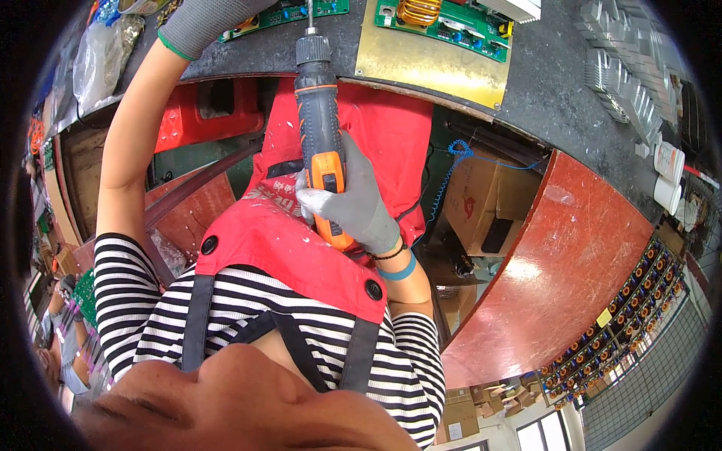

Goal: The person places circuit boards onto the table, installs heat sinks onto them using an electric screwdriver, and fastens wire terminals to the boards with a power screwdriver.

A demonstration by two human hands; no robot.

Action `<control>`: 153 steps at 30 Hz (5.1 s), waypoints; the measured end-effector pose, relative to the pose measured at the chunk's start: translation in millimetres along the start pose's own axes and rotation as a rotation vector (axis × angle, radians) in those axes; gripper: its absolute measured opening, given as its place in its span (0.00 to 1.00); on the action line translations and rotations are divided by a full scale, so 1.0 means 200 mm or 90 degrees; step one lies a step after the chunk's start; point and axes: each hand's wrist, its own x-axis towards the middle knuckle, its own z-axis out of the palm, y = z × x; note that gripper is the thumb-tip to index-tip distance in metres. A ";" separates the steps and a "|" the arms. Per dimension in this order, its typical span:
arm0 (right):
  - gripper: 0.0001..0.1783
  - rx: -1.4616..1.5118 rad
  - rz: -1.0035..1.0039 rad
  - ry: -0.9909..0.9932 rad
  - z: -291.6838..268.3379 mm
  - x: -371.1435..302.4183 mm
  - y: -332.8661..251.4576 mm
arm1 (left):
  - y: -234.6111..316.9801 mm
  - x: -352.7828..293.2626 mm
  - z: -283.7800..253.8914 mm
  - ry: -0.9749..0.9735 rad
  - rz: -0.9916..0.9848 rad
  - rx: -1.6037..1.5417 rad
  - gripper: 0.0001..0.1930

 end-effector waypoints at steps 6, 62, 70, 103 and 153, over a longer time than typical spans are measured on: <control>0.33 -0.078 0.008 0.017 -0.04 -0.02 -0.05 | -0.02 -0.01 0.01 0.025 0.019 -0.026 0.25; 0.38 0.752 0.059 -0.469 -0.10 0.18 0.14 | -0.11 0.02 0.03 0.092 0.034 -0.128 0.15; 0.38 0.576 0.075 -0.337 -0.10 0.08 0.03 | -0.15 0.00 0.09 0.073 -0.025 -0.144 0.21; 0.42 0.056 -0.180 -0.127 -0.41 -0.24 -0.12 | -0.33 0.68 0.19 -0.077 -0.121 -0.216 0.13; 0.42 -0.429 -0.171 -0.389 0.17 0.39 -0.08 | 0.14 -0.57 -0.26 0.525 -0.514 -1.055 0.14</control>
